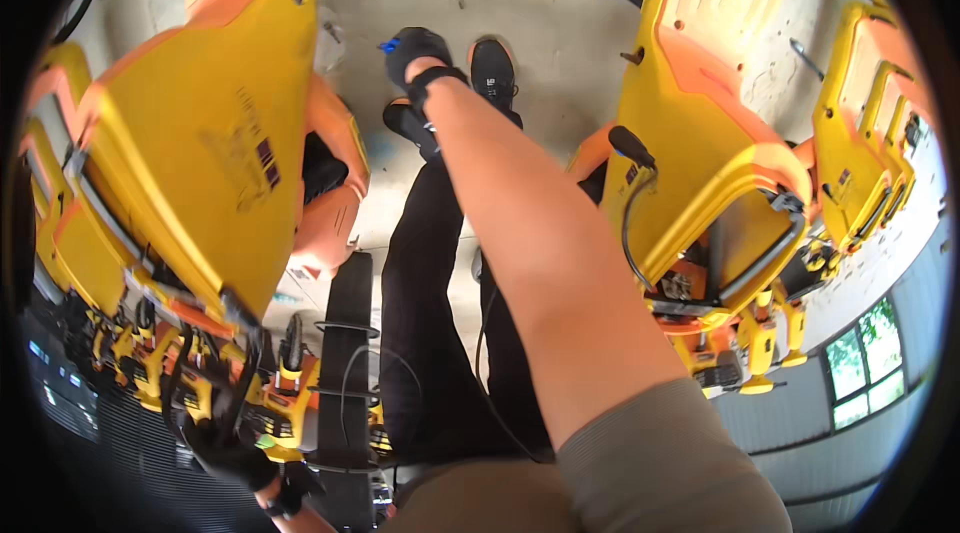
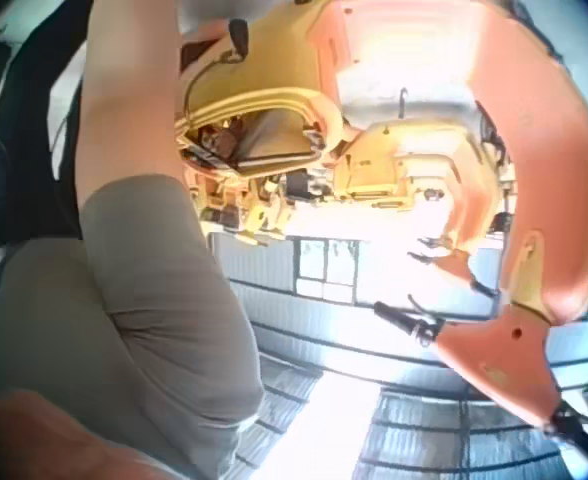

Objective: The person performs maintenance on a scooter by using a power drill to remove and install screws, and using shears to cut a cable tie, while working within the scooter's internal compartments.

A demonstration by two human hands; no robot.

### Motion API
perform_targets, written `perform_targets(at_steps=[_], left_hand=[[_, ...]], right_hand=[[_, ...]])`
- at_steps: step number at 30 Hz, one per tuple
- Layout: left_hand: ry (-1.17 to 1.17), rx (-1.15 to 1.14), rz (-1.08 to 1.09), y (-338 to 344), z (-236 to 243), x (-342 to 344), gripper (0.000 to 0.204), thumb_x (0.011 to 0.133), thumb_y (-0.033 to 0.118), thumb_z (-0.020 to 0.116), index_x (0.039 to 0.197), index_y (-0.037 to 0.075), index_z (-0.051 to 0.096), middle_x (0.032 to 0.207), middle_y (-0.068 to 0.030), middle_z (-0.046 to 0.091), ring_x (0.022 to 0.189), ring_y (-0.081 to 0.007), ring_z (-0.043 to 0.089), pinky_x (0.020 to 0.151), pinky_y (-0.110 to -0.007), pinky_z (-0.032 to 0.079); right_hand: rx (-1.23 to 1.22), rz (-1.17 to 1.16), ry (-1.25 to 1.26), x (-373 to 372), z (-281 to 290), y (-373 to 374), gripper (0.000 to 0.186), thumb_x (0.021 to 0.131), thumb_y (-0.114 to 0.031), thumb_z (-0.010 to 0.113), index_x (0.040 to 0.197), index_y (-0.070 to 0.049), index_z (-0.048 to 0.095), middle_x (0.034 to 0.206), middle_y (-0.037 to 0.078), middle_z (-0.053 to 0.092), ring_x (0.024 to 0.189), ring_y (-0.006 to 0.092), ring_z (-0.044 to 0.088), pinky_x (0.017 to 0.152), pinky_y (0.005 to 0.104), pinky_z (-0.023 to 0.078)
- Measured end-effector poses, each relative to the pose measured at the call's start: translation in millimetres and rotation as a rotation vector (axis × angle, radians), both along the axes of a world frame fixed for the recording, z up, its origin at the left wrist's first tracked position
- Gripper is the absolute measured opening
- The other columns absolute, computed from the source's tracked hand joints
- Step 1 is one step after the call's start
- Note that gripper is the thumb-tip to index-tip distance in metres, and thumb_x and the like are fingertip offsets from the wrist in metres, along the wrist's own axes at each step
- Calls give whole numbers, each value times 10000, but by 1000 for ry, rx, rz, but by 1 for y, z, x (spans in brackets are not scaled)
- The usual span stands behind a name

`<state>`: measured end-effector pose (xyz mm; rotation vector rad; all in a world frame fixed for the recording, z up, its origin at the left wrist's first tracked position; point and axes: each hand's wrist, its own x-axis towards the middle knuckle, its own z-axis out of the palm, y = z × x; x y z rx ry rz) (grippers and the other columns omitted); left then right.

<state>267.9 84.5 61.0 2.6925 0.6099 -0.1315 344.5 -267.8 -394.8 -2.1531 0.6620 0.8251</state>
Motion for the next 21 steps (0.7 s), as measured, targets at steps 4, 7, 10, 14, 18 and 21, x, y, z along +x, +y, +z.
perform_targets(at_steps=[4, 7, 10, 14, 18, 21], left_hand=[[-6, 155, -74, -9, 6, -6, 403, 916, 167, 432, 1257, -46, 405, 1057, -133, 562, 986, -240, 561, 825, -338, 515], [50, 385, 93, -33, -3, 9, 291, 830, 142, 568, 1063, -30, 600, 910, -127, 628, 703, -199, 591, 607, -271, 500], [126, 637, -135, -59, -19, 13, 265, 847, 85, 526, 1068, -54, 575, 890, -123, 626, 699, -189, 590, 602, -268, 507], [108, 580, -145, -58, -23, 18, 267, 847, 64, 516, 1079, -62, 561, 897, -129, 626, 701, -188, 592, 602, -268, 512], [80, 541, -117, -50, -12, 12, 270, 847, 42, 507, 1090, -69, 547, 904, -135, 625, 703, -186, 594, 603, -268, 517], [100, 562, -126, -39, -9, 7, 284, 848, 35, 503, 1108, -74, 531, 919, -145, 623, 706, -187, 594, 608, -267, 519]], right_hand=[[127, -56, 51, 4, -69, 42, 216, 726, -248, 575, 873, -111, 655, 898, 159, 639, 843, 346, 607, 763, 406, 485], [194, -146, 74, 6, -110, 61, 208, 712, -199, 583, 882, -102, 653, 887, 166, 638, 849, 354, 605, 768, 408, 482], [237, -194, 44, 18, -145, 85, 202, 712, -166, 570, 882, -95, 653, 884, 170, 637, 863, 359, 601, 771, 416, 480], [58, -214, -56, 20, -178, 104, 165, 731, -138, 530, 847, -78, 632, 857, 188, 634, 870, 358, 604, 785, 423, 479], [4, -275, -23, -8, -162, 64, 169, 758, -171, 533, 878, -114, 639, 843, 171, 634, 840, 370, 597, 739, 443, 474], [375, -483, 265, -45, -164, 9, 218, 769, -228, 614, 908, -61, 620, 785, 172, 633, 750, 292, 634, 654, 379, 506]])
